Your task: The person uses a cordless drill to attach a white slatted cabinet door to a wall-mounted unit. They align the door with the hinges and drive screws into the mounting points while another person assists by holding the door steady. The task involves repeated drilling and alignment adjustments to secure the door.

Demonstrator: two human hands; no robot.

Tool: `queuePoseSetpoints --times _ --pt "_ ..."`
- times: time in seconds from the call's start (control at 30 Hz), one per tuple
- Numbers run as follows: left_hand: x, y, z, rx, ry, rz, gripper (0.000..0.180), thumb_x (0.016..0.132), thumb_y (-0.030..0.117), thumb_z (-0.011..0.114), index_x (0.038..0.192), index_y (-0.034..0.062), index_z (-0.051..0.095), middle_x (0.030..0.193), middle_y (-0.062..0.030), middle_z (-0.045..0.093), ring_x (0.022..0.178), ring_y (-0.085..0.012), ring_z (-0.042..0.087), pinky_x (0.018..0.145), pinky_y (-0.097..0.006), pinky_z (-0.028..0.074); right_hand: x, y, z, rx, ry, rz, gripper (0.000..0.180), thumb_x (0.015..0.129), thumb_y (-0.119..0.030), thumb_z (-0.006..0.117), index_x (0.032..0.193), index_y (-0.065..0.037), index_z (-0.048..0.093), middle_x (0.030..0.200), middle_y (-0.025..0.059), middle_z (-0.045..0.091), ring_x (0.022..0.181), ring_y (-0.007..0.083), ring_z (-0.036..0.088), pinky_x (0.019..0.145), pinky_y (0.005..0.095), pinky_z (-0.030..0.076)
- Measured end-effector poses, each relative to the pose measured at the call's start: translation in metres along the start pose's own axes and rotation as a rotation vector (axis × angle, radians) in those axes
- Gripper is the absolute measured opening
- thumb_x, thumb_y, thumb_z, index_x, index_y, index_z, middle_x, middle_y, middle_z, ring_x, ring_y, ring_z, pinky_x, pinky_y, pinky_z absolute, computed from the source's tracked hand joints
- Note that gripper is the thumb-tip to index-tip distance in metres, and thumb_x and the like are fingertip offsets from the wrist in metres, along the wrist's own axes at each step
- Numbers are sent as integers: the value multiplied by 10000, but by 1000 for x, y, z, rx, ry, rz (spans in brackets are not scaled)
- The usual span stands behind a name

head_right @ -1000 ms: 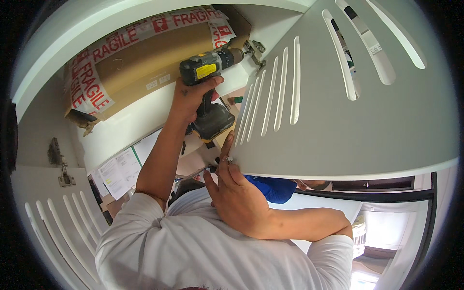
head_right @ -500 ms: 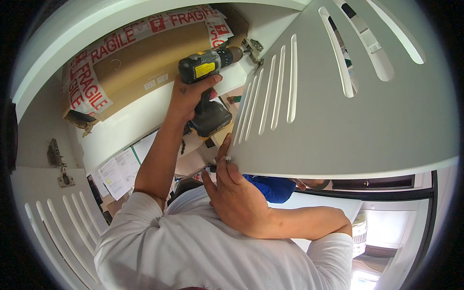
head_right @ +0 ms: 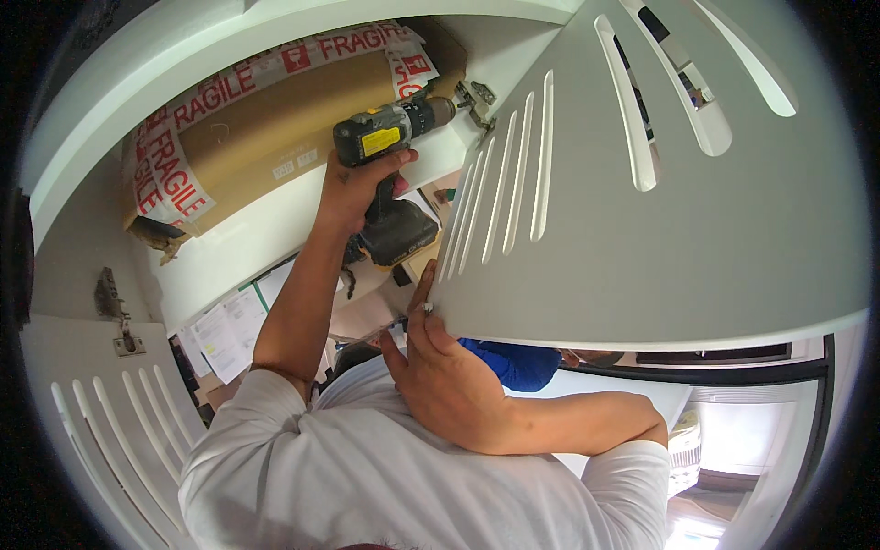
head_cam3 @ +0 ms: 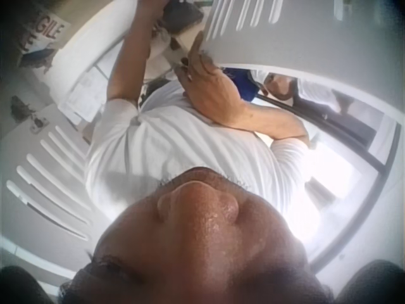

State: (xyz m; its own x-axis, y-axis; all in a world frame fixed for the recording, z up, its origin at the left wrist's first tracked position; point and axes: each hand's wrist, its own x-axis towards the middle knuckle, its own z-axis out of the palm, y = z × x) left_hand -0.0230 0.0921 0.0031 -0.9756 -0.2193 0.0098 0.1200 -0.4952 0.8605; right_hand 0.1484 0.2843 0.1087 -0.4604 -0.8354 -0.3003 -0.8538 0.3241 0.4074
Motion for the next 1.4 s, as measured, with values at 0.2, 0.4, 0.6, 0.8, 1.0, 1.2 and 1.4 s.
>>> queuePoseSetpoints --times 0.2,0.4,0.6,0.8,1.0,1.2,1.4 --pt "-5 11 9 -32 -22 -21 266 799 95 865 1015 23 727 861 -31 715 656 -116 641 584 -283 537 0 2 2 -72 43 -1 460 978 -319 491 1368 -139 653 1353 189 629 1303 264 478 1120 391 240" --pt "-1 7 1 28 -39 -34 249 805 69 835 1027 31 728 889 -43 724 667 -124 633 584 -286 525 -2 1 16 -76 86 -56 532 954 -291 435 1427 -141 626 1266 328 654 1340 435 506 1104 428 234" --pt "3 5 -2 2 -46 -30 241 812 55 810 1035 25 721 884 -64 727 646 -142 637 578 -297 530 -2 2 12 -32 67 -39 509 965 -279 440 1413 -130 632 1264 252 667 1328 384 503 1083 402 260" --pt "3 9 0 -18 -36 -52 261 788 67 826 1018 21 711 844 -50 697 599 -145 615 547 -300 496 -3 2 1 -9 47 4 474 983 -275 459 1390 -115 643 1298 146 661 1293 245 493 1120 361 265" --pt "5 9 0 -39 -45 -71 244 787 48 814 1002 8 705 838 -62 694 579 -159 610 530 -309 487 -5 1 2 36 49 36 478 982 -288 465 1392 -114 638 1341 155 637 1307 244 484 1133 366 253" --pt "2 11 1 -42 -29 -84 228 784 30 809 986 9 706 811 -61 688 572 -165 617 528 -311 496 -9 2 0 24 13 36 524 970 -427 544 1379 -114 642 1400 164 595 1323 244 460 1132 375 246" --pt "7 7 -6 -55 -78 -135 308 849 48 760 1144 10 678 979 -116 758 619 -161 647 559 -311 537 -18 6 0 95 13 82 556 964 -486 571 1370 -112 643 1336 131 623 1305 236 454 1126 375 267"
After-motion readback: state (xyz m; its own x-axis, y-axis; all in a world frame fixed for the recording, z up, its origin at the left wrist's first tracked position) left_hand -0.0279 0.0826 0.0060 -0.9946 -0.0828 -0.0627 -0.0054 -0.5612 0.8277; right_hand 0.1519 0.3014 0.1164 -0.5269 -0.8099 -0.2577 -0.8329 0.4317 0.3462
